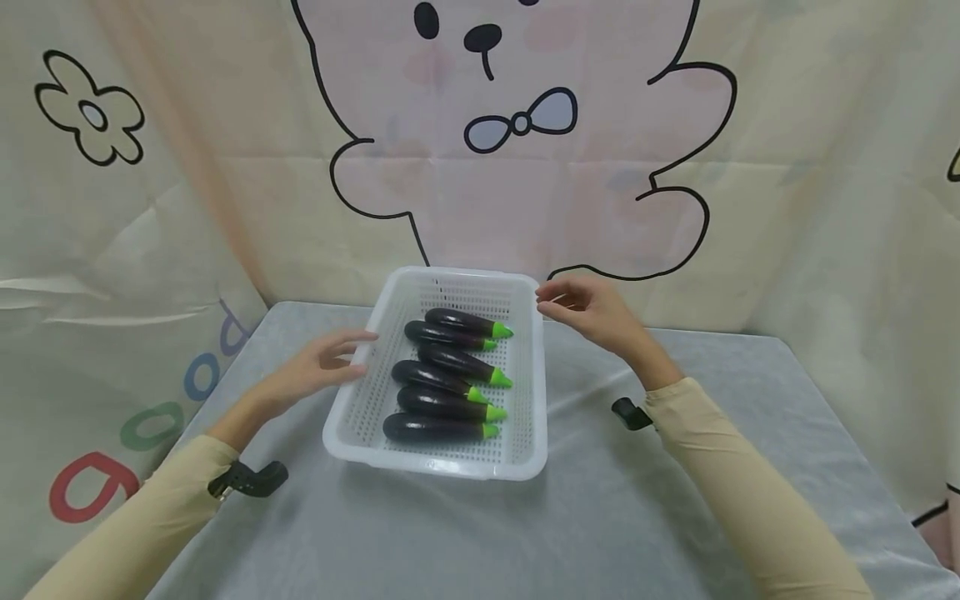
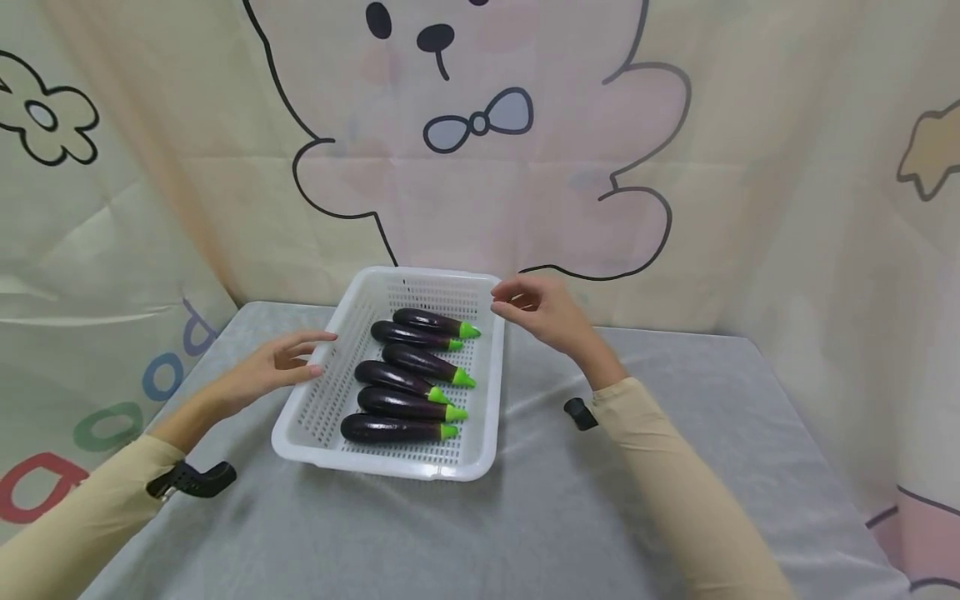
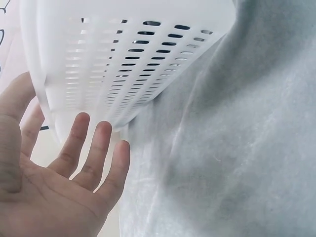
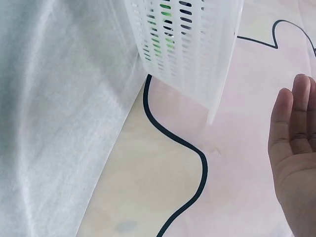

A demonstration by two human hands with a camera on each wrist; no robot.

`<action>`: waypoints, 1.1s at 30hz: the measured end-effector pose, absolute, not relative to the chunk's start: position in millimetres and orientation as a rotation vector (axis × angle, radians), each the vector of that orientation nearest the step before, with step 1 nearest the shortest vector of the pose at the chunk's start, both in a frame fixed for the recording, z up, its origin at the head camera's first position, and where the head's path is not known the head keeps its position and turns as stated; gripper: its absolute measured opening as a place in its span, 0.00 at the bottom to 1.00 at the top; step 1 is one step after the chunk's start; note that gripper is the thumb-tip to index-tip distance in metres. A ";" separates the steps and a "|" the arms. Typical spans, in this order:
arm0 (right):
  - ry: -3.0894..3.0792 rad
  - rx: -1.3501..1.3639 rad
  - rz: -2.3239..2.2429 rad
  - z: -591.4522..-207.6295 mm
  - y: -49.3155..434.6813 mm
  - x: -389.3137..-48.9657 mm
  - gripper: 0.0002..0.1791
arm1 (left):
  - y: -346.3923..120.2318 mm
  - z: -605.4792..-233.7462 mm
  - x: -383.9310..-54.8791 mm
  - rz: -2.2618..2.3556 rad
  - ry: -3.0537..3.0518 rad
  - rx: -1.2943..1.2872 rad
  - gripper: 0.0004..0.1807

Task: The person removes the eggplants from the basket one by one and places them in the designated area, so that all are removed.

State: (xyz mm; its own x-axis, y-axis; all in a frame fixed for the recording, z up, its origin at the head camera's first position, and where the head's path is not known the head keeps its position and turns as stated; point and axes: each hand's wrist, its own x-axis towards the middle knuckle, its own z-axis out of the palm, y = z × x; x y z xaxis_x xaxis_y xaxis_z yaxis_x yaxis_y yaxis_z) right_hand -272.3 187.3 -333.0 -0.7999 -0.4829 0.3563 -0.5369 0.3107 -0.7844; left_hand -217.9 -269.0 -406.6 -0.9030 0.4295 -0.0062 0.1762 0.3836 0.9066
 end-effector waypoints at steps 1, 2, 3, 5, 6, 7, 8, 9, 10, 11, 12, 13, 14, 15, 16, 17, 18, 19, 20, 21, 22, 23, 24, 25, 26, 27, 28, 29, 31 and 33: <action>-2.498 0.979 1.526 -333.4 185.4 -273.1 0.11 | -268.7 -407.2 -217.7 1.531 2.401 0.536 0.31; -2.497 0.986 1.522 -333.8 183.7 -274.1 0.11 | -268.6 -407.6 -217.4 1.533 2.400 0.535 0.31; -2.498 0.993 1.520 -333.9 181.7 -274.7 0.11 | -268.6 -407.8 -217.1 1.535 2.399 0.537 0.31; -2.501 1.003 1.521 -334.8 177.4 -275.9 0.11 | -269.0 -409.5 -216.2 1.543 2.396 0.546 0.31; -2.503 1.007 1.518 -335.0 175.0 -276.3 0.11 | -269.1 -409.8 -215.8 1.548 2.394 0.540 0.30; -2.509 1.007 1.513 -334.8 172.6 -276.5 0.12 | -269.2 -409.9 -215.2 1.552 2.396 0.540 0.31; -2.520 1.001 1.501 -334.6 170.4 -276.7 0.12 | -269.2 -409.9 -214.7 1.552 2.401 0.538 0.31; -2.532 0.993 1.492 -334.0 168.1 -276.7 0.11 | -269.3 -409.9 -214.4 1.553 2.403 0.536 0.31; -2.542 0.984 1.482 -333.4 166.1 -276.9 0.11 | -269.4 -410.0 -214.1 1.555 2.402 0.536 0.31; -2.555 0.973 1.469 -332.9 164.1 -277.3 0.12 | -269.6 -410.0 -213.9 1.553 2.407 0.526 0.32; -2.565 0.967 1.465 -331.9 161.9 -277.5 0.12 | -269.7 -410.2 -213.9 1.554 2.411 0.512 0.32; -2.577 0.962 1.468 -331.4 159.9 -277.8 0.12 | -269.7 -410.4 -214.0 1.554 2.412 0.501 0.32; -2.582 0.962 1.476 -331.0 157.9 -278.5 0.12 | -269.8 -410.8 -214.4 1.556 2.408 0.494 0.32; -2.588 0.963 1.489 -330.7 155.8 -279.1 0.13 | -270.1 -411.2 -214.8 1.557 2.406 0.487 0.32; -2.592 0.968 1.494 -330.5 153.8 -279.9 0.13 | -270.2 -411.6 -215.2 1.558 2.405 0.481 0.32; -2.593 0.975 1.500 -330.3 151.7 -280.8 0.13 | -270.3 -411.9 -215.7 1.557 2.408 0.474 0.32; -2.593 0.984 1.505 -330.2 149.5 -281.7 0.14 | -270.2 -412.0 -216.0 1.557 2.407 0.472 0.33; -2.594 0.990 1.496 -330.0 147.3 -282.7 0.14 | -270.2 -412.1 -216.3 1.556 2.406 0.472 0.33; -2.590 0.997 1.492 -329.8 145.1 -283.9 0.14 | -270.4 -412.3 -216.5 1.554 2.408 0.472 0.33; -2.591 1.003 1.487 -329.7 142.8 -285.0 0.14 | -270.5 -412.4 -216.7 1.551 2.411 0.473 0.33; -2.590 1.004 1.479 -329.5 140.6 -286.0 0.14 | -270.4 -412.4 -216.7 1.552 2.411 0.472 0.33; -2.590 1.001 1.472 -329.4 138.2 -287.1 0.15 | -270.3 -412.3 -216.5 1.546 2.416 0.471 0.33; -2.592 0.998 1.470 -329.5 136.0 -288.4 0.15 | -270.3 -412.3 -216.4 1.547 2.415 0.469 0.33; -2.593 0.990 1.474 -329.6 133.8 -289.9 0.15 | -270.3 -412.4 -216.3 1.546 2.416 0.469 0.33; -2.592 0.985 1.485 -330.0 131.5 -291.4 0.15 | -270.3 -412.4 -216.1 1.546 2.418 0.468 0.33; -2.591 0.977 1.495 -330.5 129.0 -293.1 0.15 | -270.3 -412.6 -216.1 1.545 2.421 0.471 0.34; -2.588 0.968 1.513 -331.1 126.6 -294.8 0.16 | -270.3 -412.8 -216.1 1.546 2.422 0.468 0.34; -2.582 0.966 1.535 -331.9 124.1 -296.8 0.16 | -270.4 -413.0 -216.1 1.544 2.425 0.467 0.34; -2.570 0.960 1.584 -333.2 119.0 -300.3 0.16 | -270.8 -413.9 -216.4 1.541 2.428 0.473 0.34; -2.563 0.961 1.627 -334.7 114.2 -303.4 0.17 | -270.9 -414.9 -217.0 1.539 2.427 0.461 0.34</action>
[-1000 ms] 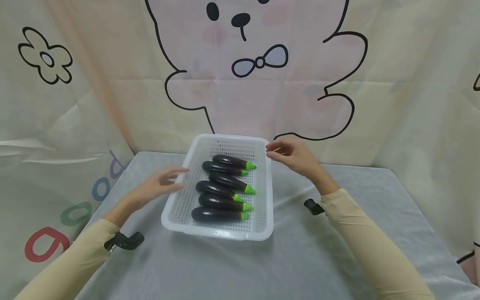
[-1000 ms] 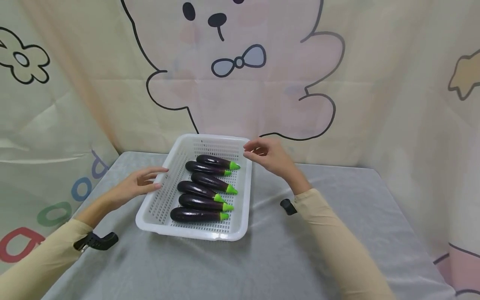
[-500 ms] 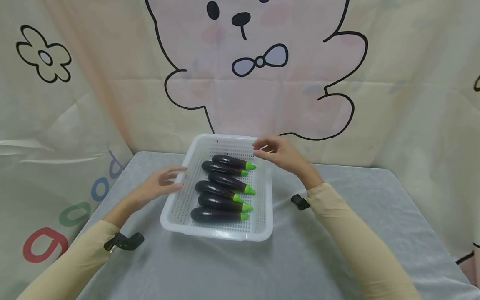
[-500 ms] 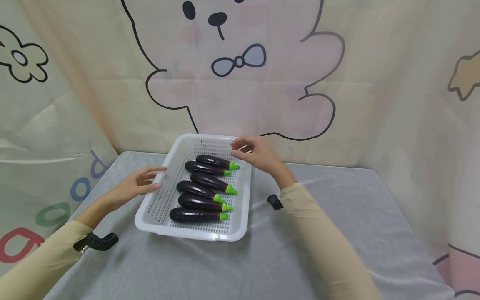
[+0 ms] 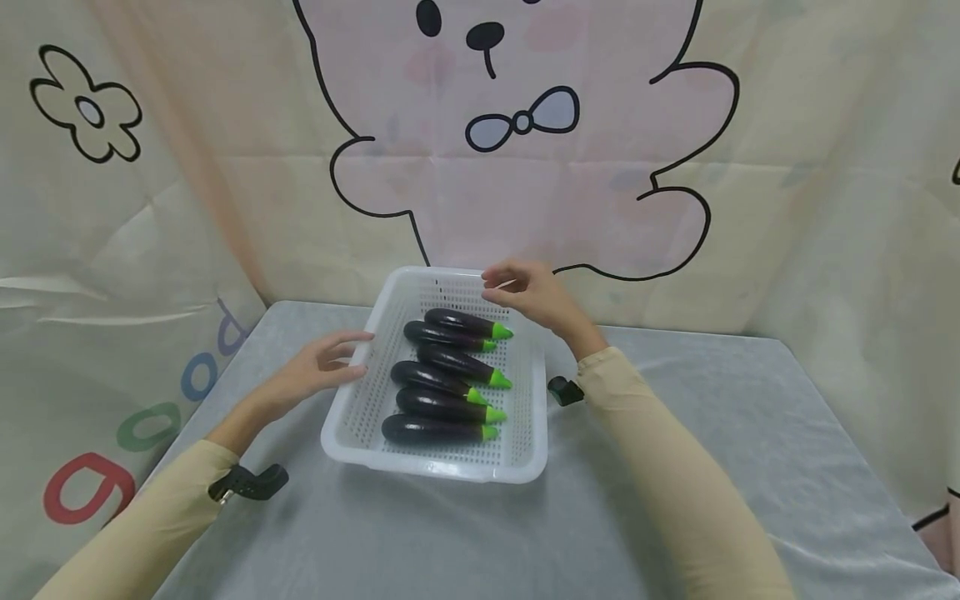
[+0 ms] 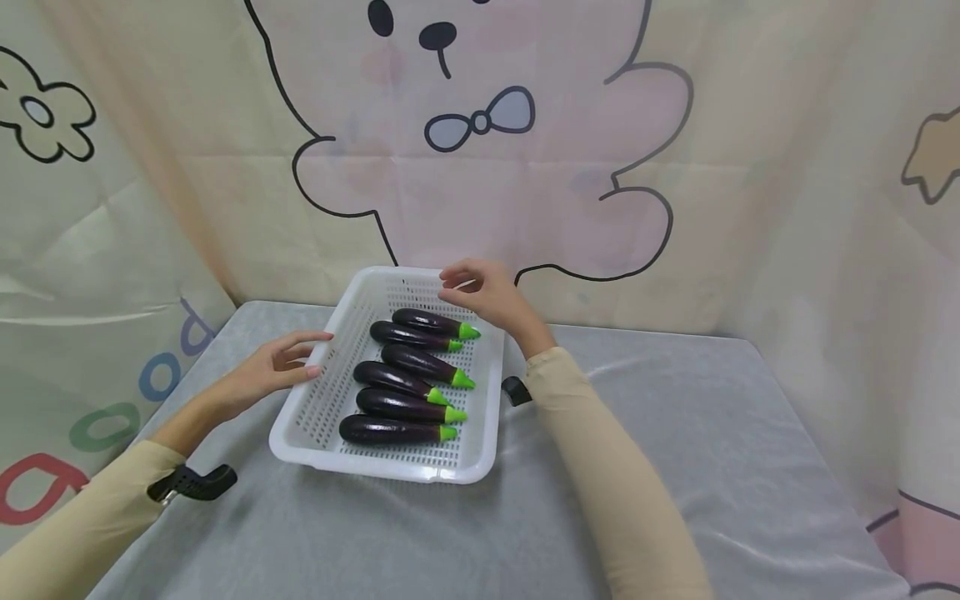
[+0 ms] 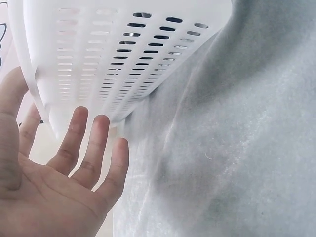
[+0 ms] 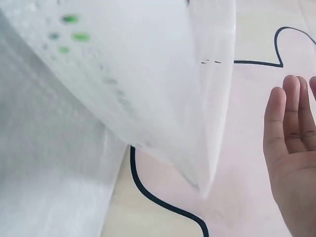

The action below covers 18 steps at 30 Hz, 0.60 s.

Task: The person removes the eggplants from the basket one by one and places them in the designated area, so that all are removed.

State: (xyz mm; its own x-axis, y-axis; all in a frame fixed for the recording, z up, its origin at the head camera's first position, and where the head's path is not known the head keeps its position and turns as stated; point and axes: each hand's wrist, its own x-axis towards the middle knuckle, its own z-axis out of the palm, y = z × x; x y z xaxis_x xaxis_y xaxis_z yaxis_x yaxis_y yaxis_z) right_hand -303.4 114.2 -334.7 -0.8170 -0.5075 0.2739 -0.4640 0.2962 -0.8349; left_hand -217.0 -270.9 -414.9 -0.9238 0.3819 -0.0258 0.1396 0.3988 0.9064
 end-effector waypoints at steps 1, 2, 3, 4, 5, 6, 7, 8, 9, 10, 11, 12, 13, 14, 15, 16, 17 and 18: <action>2.486 -0.930 -1.590 -335.0 112.5 -304.7 0.17 | -270.8 -415.0 -217.1 1.539 2.423 0.453 0.33; 2.487 -0.924 -1.590 -335.1 111.0 -305.8 0.17 | -270.6 -415.0 -217.2 1.537 2.424 0.449 0.33; 2.489 -0.914 -1.590 -335.2 109.9 -306.7 0.17 | -270.4 -415.1 -217.4 1.535 2.424 0.453 0.34; 2.486 -0.906 -1.595 -335.2 109.1 -307.7 0.17 | -270.3 -415.1 -217.6 1.533 2.425 0.447 0.34; 2.485 -0.893 -1.600 -335.1 108.7 -308.5 0.17 | -269.9 -414.9 -217.6 1.534 2.425 0.442 0.34; 2.489 -0.878 -1.604 -334.7 108.5 -309.2 0.17 | -269.9 -414.8 -217.7 1.535 2.425 0.444 0.34; 2.486 -0.866 -1.613 -334.1 108.4 -309.4 0.17 | -270.0 -414.6 -217.7 1.534 2.425 0.448 0.34; 2.483 -0.857 -1.619 -333.6 108.3 -309.8 0.17 | -270.0 -414.4 -217.6 1.533 2.427 0.448 0.34; 2.476 -0.846 -1.628 -333.4 108.2 -310.1 0.17 | -270.1 -414.4 -217.5 1.532 2.425 0.448 0.34; 2.470 -0.840 -1.634 -332.9 108.1 -310.1 0.18 | -270.4 -414.7 -217.8 1.533 2.422 0.437 0.34; 2.467 -0.837 -1.637 -332.8 107.7 -310.2 0.18 | -270.5 -414.7 -217.8 1.532 2.420 0.437 0.34; 2.459 -0.832 -1.644 -332.8 107.2 -310.6 0.18 | -270.6 -414.8 -217.9 1.532 2.419 0.436 0.34; 2.457 -0.822 -1.641 -329.1 105.7 -307.6 0.18 | -270.7 -414.8 -218.0 1.529 2.419 0.434 0.34; 2.458 -0.819 -1.641 -329.4 104.4 -308.4 0.18 | -270.6 -414.9 -218.1 1.528 2.418 0.431 0.34; 2.456 -0.813 -1.644 -329.8 103.1 -309.1 0.19 | -270.4 -414.8 -218.2 1.527 2.418 0.430 0.34; 2.461 -0.807 -1.640 -329.7 101.5 -309.3 0.19 | -270.4 -414.6 -218.2 1.523 2.423 0.428 0.34; 2.463 -0.797 -1.640 -329.8 99.7 -309.9 0.19 | -270.2 -414.5 -218.2 1.521 2.427 0.428 0.34; 2.465 -0.787 -1.640 -330.1 98.0 -310.3 0.19 | -270.3 -414.5 -218.1 1.518 2.429 0.427 0.34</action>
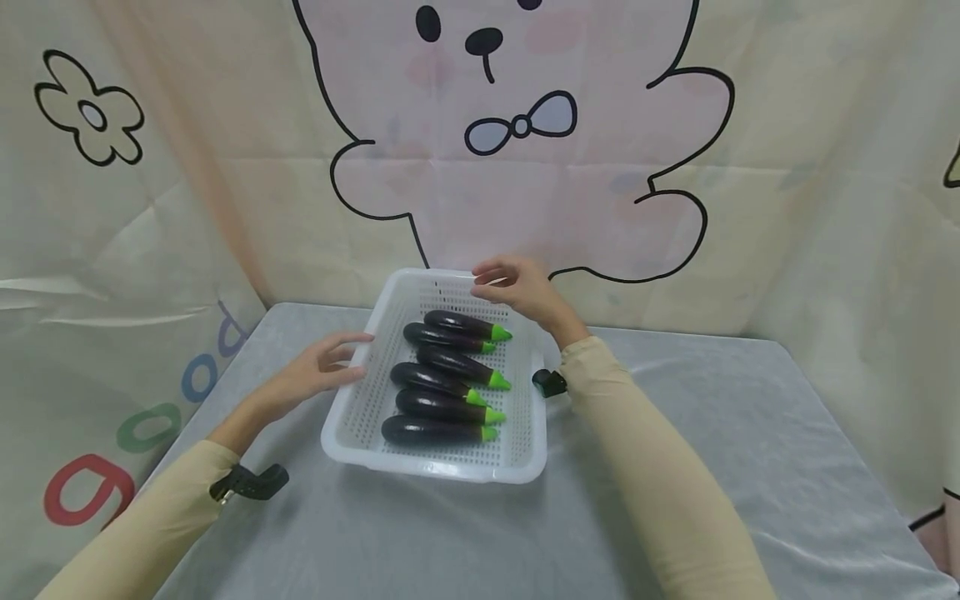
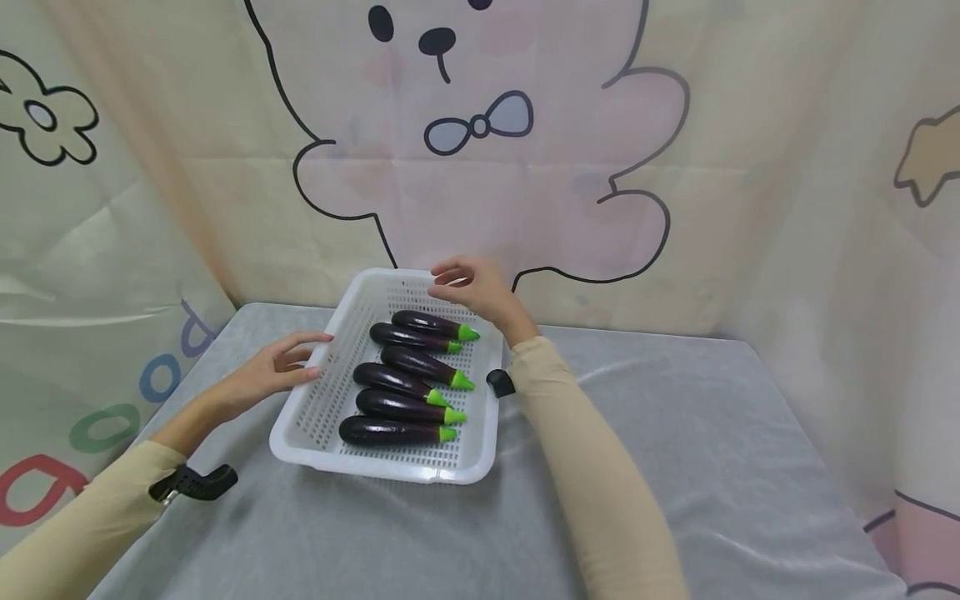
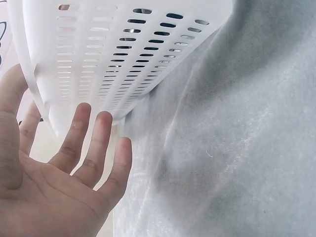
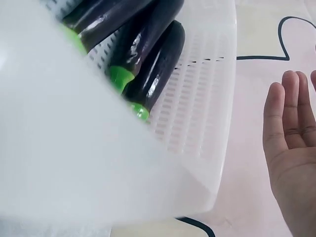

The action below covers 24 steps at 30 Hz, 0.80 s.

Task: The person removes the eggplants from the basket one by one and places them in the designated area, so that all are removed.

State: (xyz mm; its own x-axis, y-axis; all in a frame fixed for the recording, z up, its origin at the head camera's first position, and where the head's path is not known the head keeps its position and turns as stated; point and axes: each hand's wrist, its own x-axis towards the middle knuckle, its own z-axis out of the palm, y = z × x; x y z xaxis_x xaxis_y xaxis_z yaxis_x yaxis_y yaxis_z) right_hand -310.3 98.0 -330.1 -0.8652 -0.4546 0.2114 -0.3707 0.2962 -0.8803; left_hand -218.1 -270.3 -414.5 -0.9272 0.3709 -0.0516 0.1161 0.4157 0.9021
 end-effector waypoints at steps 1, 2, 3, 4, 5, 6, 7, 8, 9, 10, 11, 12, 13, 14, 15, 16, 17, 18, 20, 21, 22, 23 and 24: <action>2.473 -0.780 -1.634 -330.1 96.2 -310.7 0.19 | -270.3 -414.4 -218.3 1.518 2.429 0.427 0.34; 2.468 -0.780 -1.645 -334.3 95.2 -314.6 0.19 | -270.3 -414.4 -218.4 1.520 2.427 0.431 0.34; 2.463 -0.768 -1.652 -334.6 93.5 -314.8 0.20 | -270.2 -414.3 -218.5 1.523 2.425 0.435 0.34; 2.465 -0.757 -1.655 -335.3 91.9 -315.1 0.20 | -270.1 -414.2 -218.5 1.524 2.423 0.437 0.34; 2.453 -0.750 -1.670 -336.2 90.1 -315.6 0.20 | -270.0 -414.1 -218.5 1.529 2.419 0.441 0.34; 2.437 -0.746 -1.686 -337.5 88.1 -316.4 0.20 | -269.9 -413.6 -218.3 1.531 2.415 0.449 0.34; 2.429 -0.741 -1.697 -338.6 85.9 -317.0 0.20 | -269.7 -413.2 -218.1 1.533 2.412 0.452 0.34; 2.418 -0.734 -1.712 -339.9 83.6 -317.7 0.21 | -269.5 -412.7 -217.9 1.535 2.411 0.453 0.34; 2.418 -0.723 -1.716 -341.6 81.4 -318.4 0.21 | -269.3 -412.3 -217.8 1.534 2.412 0.452 0.34; 2.413 -0.716 -1.723 -343.9 78.4 -319.2 0.21 | -269.8 -412.0 -217.3 1.533 2.415 0.451 0.34; 2.407 -0.705 -1.731 -346.2 75.3 -319.9 0.21 | -270.3 -411.8 -216.9 1.533 2.415 0.449 0.34; 2.409 -0.696 -1.733 -349.0 72.2 -321.0 0.21 | -270.7 -411.4 -216.4 1.535 2.413 0.452 0.34; 2.412 -0.679 -1.738 -352.3 69.3 -322.0 0.22 | -271.1 -411.5 -216.2 1.537 2.412 0.448 0.33; 2.411 -0.662 -1.747 -355.9 66.6 -323.2 0.22 | -271.4 -411.7 -216.2 1.537 2.414 0.446 0.33; 2.410 -0.650 -1.755 -360.4 64.1 -324.7 0.23 | -271.5 -412.0 -216.3 1.538 2.412 0.446 0.33; 2.405 -0.641 -1.771 -365.0 61.9 -326.6 0.23 | -271.6 -412.3 -216.5 1.535 2.414 0.444 0.33; 2.412 -0.627 -1.777 -369.3 59.9 -327.7 0.24 | -271.7 -412.6 -216.6 1.536 2.409 0.447 0.33; 2.414 -0.608 -1.787 -374.0 58.1 -328.9 0.25 | -271.7 -412.8 -216.8 1.535 2.408 0.447 0.33; 2.432 -0.566 -1.793 -382.8 55.5 -330.7 0.27 | -271.3 -413.2 -217.3 1.529 2.411 0.447 0.33; 2.446 -0.545 -1.788 -386.8 54.4 -331.4 0.28 | -271.1 -413.2 -217.4 1.528 2.408 0.448 0.33; 2.458 -0.521 -1.780 -390.3 53.5 -331.7 0.28 | -270.9 -413.1 -217.5 1.525 2.410 0.448 0.33; 2.468 -0.498 -1.771 -393.6 52.6 -331.8 0.29 | -270.8 -412.9 -217.5 1.522 2.412 0.448 0.33; 2.477 -0.481 -1.765 -396.9 51.9 -332.6 0.29 | -270.6 -412.7 -217.7 1.518 2.414 0.446 0.33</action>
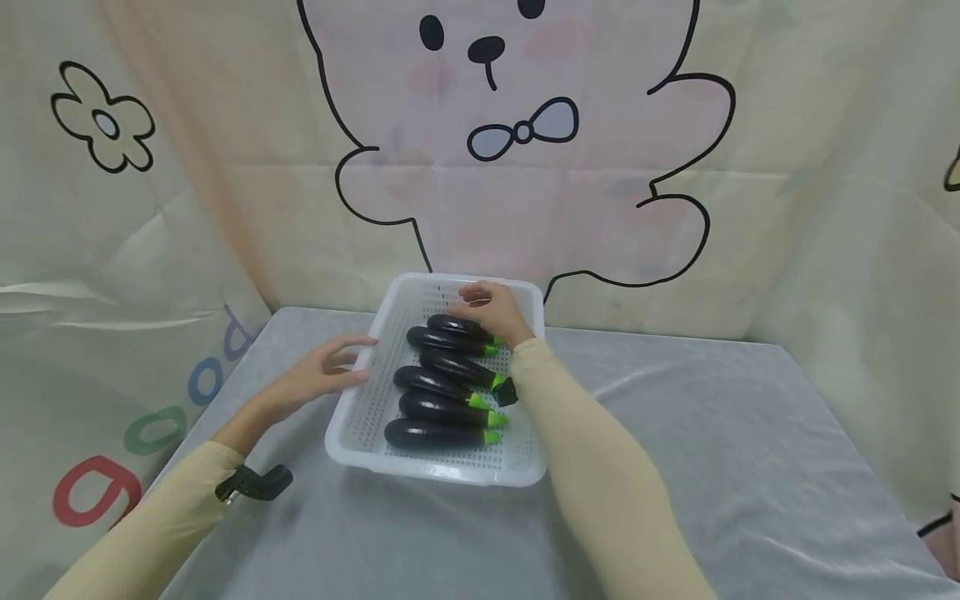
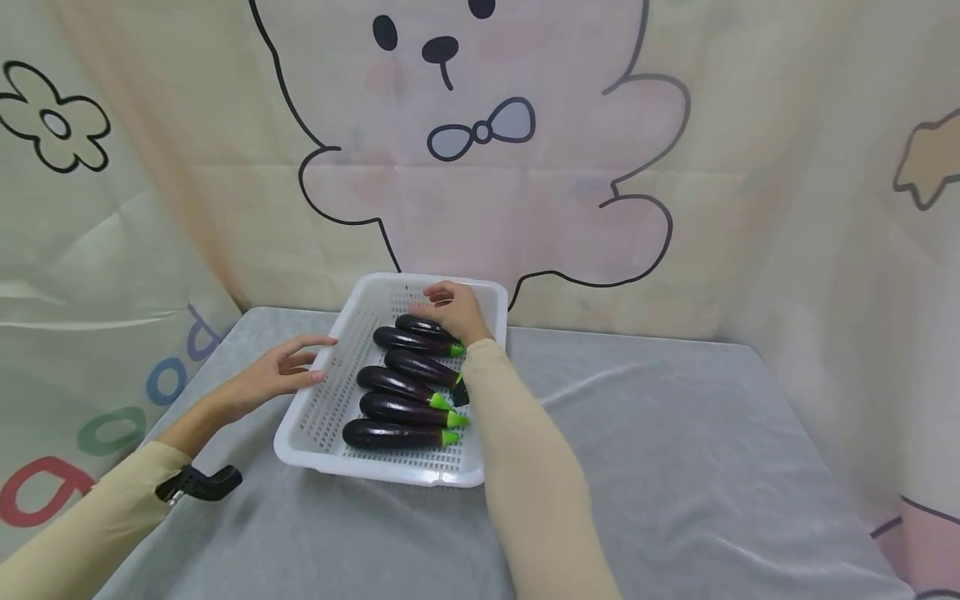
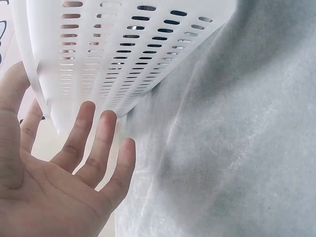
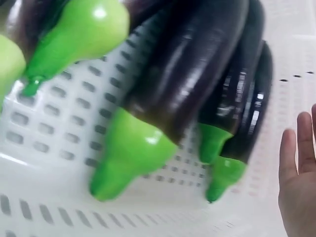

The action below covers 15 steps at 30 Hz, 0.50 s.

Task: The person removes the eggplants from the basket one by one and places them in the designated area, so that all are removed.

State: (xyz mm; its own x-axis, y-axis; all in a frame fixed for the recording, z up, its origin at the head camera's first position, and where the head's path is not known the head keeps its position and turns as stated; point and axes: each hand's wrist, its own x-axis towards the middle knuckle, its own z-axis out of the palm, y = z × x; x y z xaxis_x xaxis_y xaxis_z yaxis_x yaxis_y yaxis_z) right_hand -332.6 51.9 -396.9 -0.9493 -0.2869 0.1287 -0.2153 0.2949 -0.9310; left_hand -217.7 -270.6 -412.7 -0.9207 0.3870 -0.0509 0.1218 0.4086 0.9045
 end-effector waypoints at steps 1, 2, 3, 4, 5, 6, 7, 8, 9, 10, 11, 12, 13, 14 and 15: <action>2.486 -0.475 -1.756 -400.4 51.3 -333.8 0.29 | -270.6 -412.7 -218.1 1.513 2.418 0.445 0.33; 2.492 -0.469 -1.750 -403.5 50.7 -334.7 0.29 | -270.6 -412.8 -218.5 1.509 2.420 0.442 0.33; 2.495 -0.462 -1.747 -406.2 50.0 -335.9 0.29 | -270.7 -412.7 -218.7 1.505 2.421 0.442 0.33; 2.499 -0.462 -1.744 -408.6 49.4 -337.0 0.29 | -270.9 -412.7 -219.0 1.503 2.421 0.441 0.33; 2.507 -0.467 -1.739 -410.4 48.6 -338.3 0.29 | -271.1 -412.7 -219.3 1.502 2.421 0.439 0.33; 2.512 -0.469 -1.734 -411.7 47.8 -339.3 0.28 | -271.3 -412.6 -219.4 1.501 2.420 0.438 0.33; 2.512 -0.471 -1.733 -412.9 46.9 -340.3 0.28 | -271.5 -412.7 -219.5 1.499 2.420 0.435 0.33; 2.512 -0.470 -1.731 -413.3 45.9 -341.0 0.28 | -271.6 -412.8 -219.6 1.498 2.419 0.431 0.33; 2.514 -0.469 -1.727 -413.8 45.0 -342.0 0.28 | -271.7 -412.9 -219.6 1.499 2.417 0.428 0.33; 2.514 -0.473 -1.723 -414.5 44.3 -343.3 0.28 | -271.8 -413.1 -219.7 1.496 2.417 0.423 0.33; 2.511 -0.471 -1.720 -415.1 43.6 -344.3 0.28 | -271.9 -413.1 -219.6 1.494 2.418 0.419 0.33; 2.506 -0.464 -1.720 -415.8 43.1 -345.3 0.28 | -271.9 -412.8 -219.4 1.492 2.419 0.417 0.34; 2.503 -0.462 -1.719 -416.4 42.7 -346.4 0.28 | -272.0 -412.8 -219.5 1.491 2.419 0.414 0.34; 2.499 -0.457 -1.718 -417.0 42.2 -347.3 0.28 | -272.1 -412.8 -219.6 1.489 2.420 0.413 0.34; 2.498 -0.456 -1.715 -417.7 41.8 -348.2 0.28 | -272.1 -412.5 -219.7 1.488 2.421 0.413 0.34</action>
